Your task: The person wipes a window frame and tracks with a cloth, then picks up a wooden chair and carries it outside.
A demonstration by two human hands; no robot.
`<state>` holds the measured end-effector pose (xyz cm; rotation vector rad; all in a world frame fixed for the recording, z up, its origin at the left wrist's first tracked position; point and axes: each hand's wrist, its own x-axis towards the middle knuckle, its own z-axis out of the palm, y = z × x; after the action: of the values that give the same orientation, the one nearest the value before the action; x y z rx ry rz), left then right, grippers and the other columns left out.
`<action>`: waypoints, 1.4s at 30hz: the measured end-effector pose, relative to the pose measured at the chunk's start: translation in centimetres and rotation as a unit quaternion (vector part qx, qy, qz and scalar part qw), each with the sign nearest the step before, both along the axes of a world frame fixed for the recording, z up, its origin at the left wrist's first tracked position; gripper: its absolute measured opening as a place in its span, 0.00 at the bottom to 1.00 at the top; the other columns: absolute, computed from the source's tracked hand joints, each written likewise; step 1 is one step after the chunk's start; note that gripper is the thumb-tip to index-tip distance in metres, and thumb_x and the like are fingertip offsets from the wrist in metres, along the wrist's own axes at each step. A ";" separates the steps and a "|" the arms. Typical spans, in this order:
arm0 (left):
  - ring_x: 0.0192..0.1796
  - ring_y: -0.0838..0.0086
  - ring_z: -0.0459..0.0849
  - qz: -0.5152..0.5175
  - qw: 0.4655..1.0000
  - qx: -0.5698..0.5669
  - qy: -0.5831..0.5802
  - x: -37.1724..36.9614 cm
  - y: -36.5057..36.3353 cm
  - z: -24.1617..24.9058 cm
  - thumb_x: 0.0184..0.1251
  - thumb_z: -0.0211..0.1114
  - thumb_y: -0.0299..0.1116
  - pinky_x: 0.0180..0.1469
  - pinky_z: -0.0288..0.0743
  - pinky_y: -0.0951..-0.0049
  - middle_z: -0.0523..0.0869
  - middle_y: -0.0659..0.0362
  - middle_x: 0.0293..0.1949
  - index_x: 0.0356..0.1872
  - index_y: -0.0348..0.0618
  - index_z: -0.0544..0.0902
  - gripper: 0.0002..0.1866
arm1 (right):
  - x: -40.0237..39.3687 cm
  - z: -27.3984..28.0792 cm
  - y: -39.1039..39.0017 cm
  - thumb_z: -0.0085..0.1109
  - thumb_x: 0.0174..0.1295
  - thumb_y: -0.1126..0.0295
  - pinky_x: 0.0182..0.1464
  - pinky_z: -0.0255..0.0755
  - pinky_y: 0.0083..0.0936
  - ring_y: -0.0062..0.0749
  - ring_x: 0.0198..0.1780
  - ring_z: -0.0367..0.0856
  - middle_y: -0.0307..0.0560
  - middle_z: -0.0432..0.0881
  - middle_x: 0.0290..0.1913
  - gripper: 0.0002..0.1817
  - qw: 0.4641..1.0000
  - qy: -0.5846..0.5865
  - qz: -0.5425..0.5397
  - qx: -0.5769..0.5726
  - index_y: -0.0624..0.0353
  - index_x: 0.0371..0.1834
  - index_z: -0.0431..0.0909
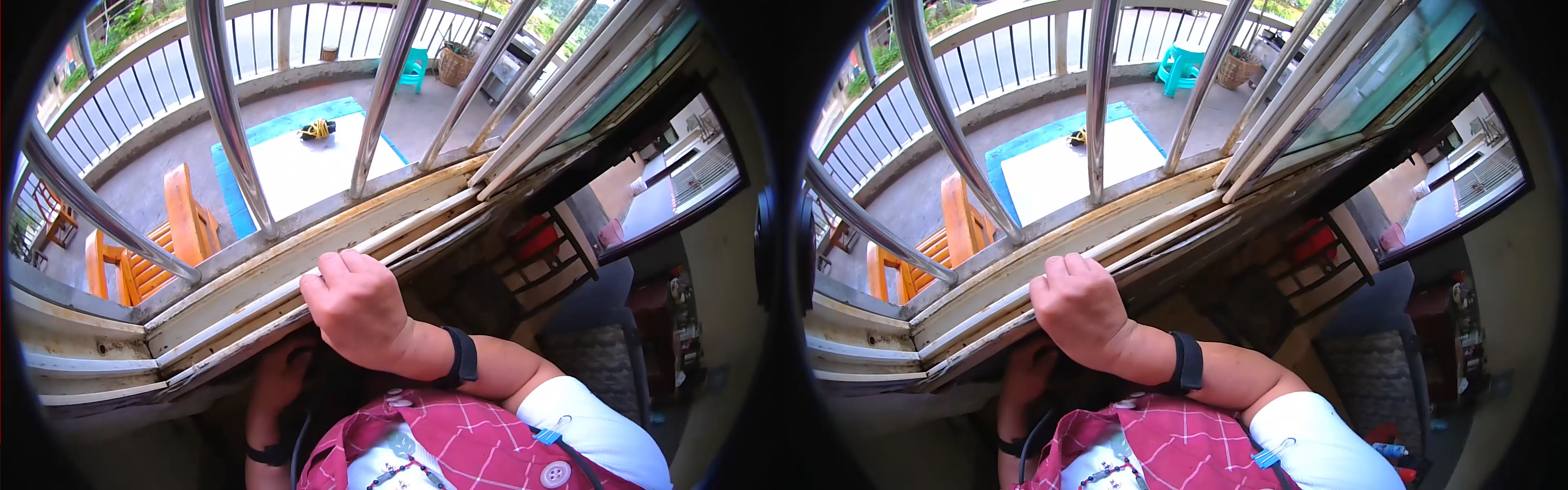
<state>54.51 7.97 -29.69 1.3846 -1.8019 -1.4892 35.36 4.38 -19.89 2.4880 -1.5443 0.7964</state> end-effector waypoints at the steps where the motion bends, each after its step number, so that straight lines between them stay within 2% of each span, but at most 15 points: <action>1: 0.51 0.66 0.84 0.001 1.000 -0.004 -0.004 0.1 0.0 0.1 0.66 0.63 0.29 0.57 0.74 0.66 0.87 0.50 0.45 0.51 0.43 0.83 0.13 | -0.3 0.0 -0.2 0.57 0.50 0.75 0.36 0.72 0.36 0.43 0.33 0.77 0.47 0.74 0.28 0.02 1.000 -0.004 0.001 -0.004 0.56 0.26 0.75; 3: 0.51 0.64 0.85 0.002 0.998 -0.060 -0.018 0.1 0.2 0.2 0.66 0.63 0.30 0.56 0.74 0.65 0.87 0.50 0.44 0.51 0.44 0.83 0.13 | -1.8 -0.4 -0.4 0.63 0.52 0.70 0.37 0.73 0.34 0.42 0.35 0.78 0.47 0.75 0.30 0.05 0.994 -0.111 -0.007 0.003 0.56 0.30 0.78; 4: 0.51 0.64 0.85 0.004 0.998 -0.060 -0.021 -0.3 0.3 0.4 0.66 0.63 0.30 0.56 0.74 0.65 0.87 0.50 0.44 0.51 0.44 0.83 0.13 | -2.4 -0.3 -0.4 0.68 0.51 0.62 0.41 0.72 0.34 0.43 0.36 0.78 0.46 0.76 0.31 0.12 0.993 -0.108 -0.043 0.026 0.55 0.33 0.80; 8: 0.52 0.58 0.85 -0.017 0.996 -0.075 -0.039 -3.5 -0.2 0.9 0.66 0.63 0.32 0.55 0.76 0.64 0.87 0.49 0.46 0.50 0.46 0.84 0.13 | -4.8 0.4 -0.2 0.67 0.48 0.55 0.42 0.67 0.38 0.42 0.35 0.78 0.46 0.76 0.28 0.15 0.992 -0.048 -0.111 0.027 0.54 0.26 0.79; 12: 0.51 0.55 0.85 -0.051 0.998 -0.044 -0.004 -5.6 -0.4 1.2 0.66 0.62 0.34 0.54 0.76 0.64 0.87 0.48 0.46 0.50 0.46 0.84 0.13 | -6.5 1.0 -0.3 0.65 0.51 0.56 0.42 0.67 0.38 0.41 0.34 0.81 0.46 0.82 0.27 0.13 0.989 -0.014 -0.129 0.068 0.54 0.24 0.80; 14: 0.51 0.62 0.86 -0.082 0.995 -0.064 -0.008 -5.9 -0.7 1.2 0.66 0.62 0.30 0.54 0.76 0.66 0.87 0.50 0.47 0.51 0.44 0.83 0.13 | -6.3 1.7 -0.5 0.63 0.54 0.57 0.41 0.69 0.39 0.44 0.33 0.83 0.48 0.83 0.26 0.13 0.991 0.010 -0.109 0.079 0.55 0.25 0.80; 16: 0.51 0.62 0.85 -0.062 0.996 -0.060 0.001 -5.5 -0.6 0.7 0.67 0.62 0.30 0.54 0.76 0.67 0.87 0.50 0.47 0.51 0.44 0.83 0.13 | -5.8 1.9 -0.7 0.61 0.57 0.58 0.38 0.73 0.41 0.47 0.28 0.83 0.49 0.82 0.22 0.13 0.978 0.085 -0.126 0.145 0.56 0.25 0.80; 17: 0.51 0.63 0.85 -0.055 0.997 -0.055 0.015 -5.2 -0.4 0.4 0.67 0.62 0.30 0.55 0.76 0.67 0.87 0.50 0.47 0.51 0.44 0.83 0.13 | -5.5 1.9 -0.8 0.58 0.61 0.60 0.31 0.75 0.40 0.48 0.24 0.82 0.50 0.80 0.20 0.14 0.979 0.105 -0.109 0.136 0.57 0.23 0.79; 20: 0.51 0.65 0.85 -0.017 0.999 -0.032 0.028 -3.5 0.4 -0.5 0.68 0.61 0.30 0.56 0.75 0.68 0.87 0.51 0.47 0.51 0.44 0.83 0.13 | -3.8 2.2 -0.9 0.57 0.63 0.62 0.28 0.75 0.38 0.46 0.23 0.82 0.49 0.80 0.20 0.14 0.980 0.116 -0.064 0.150 0.57 0.22 0.78; 25: 0.51 0.68 0.84 0.034 0.999 -0.006 0.034 -0.2 1.5 -1.1 0.68 0.60 0.28 0.57 0.74 0.68 0.87 0.52 0.46 0.51 0.43 0.83 0.13 | -0.9 1.5 -0.4 0.56 0.64 0.65 0.27 0.75 0.36 0.45 0.22 0.82 0.49 0.79 0.19 0.13 0.986 0.102 -0.043 0.126 0.57 0.22 0.77; 27: 0.51 0.69 0.84 0.041 0.998 -0.022 0.043 0.7 1.6 -1.2 0.67 0.60 0.27 0.57 0.74 0.68 0.87 0.52 0.46 0.51 0.43 0.83 0.13 | -0.6 1.5 -0.3 0.57 0.65 0.65 0.25 0.72 0.40 0.48 0.22 0.80 0.51 0.78 0.19 0.13 0.987 0.066 -0.033 0.143 0.57 0.23 0.73; 30: 0.54 0.59 0.84 0.073 0.996 -0.027 0.038 1.8 1.9 -0.9 0.66 0.61 0.28 0.59 0.74 0.64 0.87 0.48 0.48 0.49 0.42 0.84 0.12 | 0.5 1.0 0.0 0.57 0.65 0.65 0.25 0.72 0.39 0.48 0.21 0.80 0.50 0.78 0.19 0.13 0.991 0.028 -0.017 0.130 0.57 0.23 0.73; 36: 0.53 0.61 0.84 0.117 0.990 -0.046 -0.060 4.6 3.4 -0.8 0.65 0.62 0.28 0.59 0.74 0.65 0.87 0.48 0.47 0.50 0.41 0.84 0.13 | 5.2 0.2 0.4 0.58 0.62 0.66 0.23 0.71 0.36 0.43 0.17 0.78 0.47 0.75 0.15 0.12 0.996 -0.002 0.055 0.074 0.56 0.21 0.73; 38: 0.50 0.65 0.86 0.198 0.979 -0.023 -0.051 5.4 4.4 0.0 0.64 0.62 0.27 0.55 0.75 0.67 0.87 0.47 0.45 0.49 0.39 0.84 0.13 | 6.6 -0.3 0.5 0.58 0.59 0.69 0.23 0.70 0.33 0.42 0.18 0.78 0.47 0.76 0.17 0.10 0.996 -0.001 0.058 0.067 0.56 0.21 0.73; 42: 0.47 0.68 0.86 0.225 0.972 -0.027 -0.062 7.3 6.3 0.8 0.64 0.62 0.26 0.51 0.76 0.70 0.88 0.48 0.42 0.48 0.37 0.84 0.12 | 9.6 -0.4 0.9 0.58 0.46 0.73 0.23 0.71 0.31 0.38 0.21 0.81 0.47 0.77 0.21 0.03 0.992 -0.028 0.105 0.060 0.57 0.20 0.73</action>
<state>61.84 14.31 -28.86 1.7465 -1.4481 -1.1296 44.99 5.24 -20.29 2.7732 -1.4030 0.8308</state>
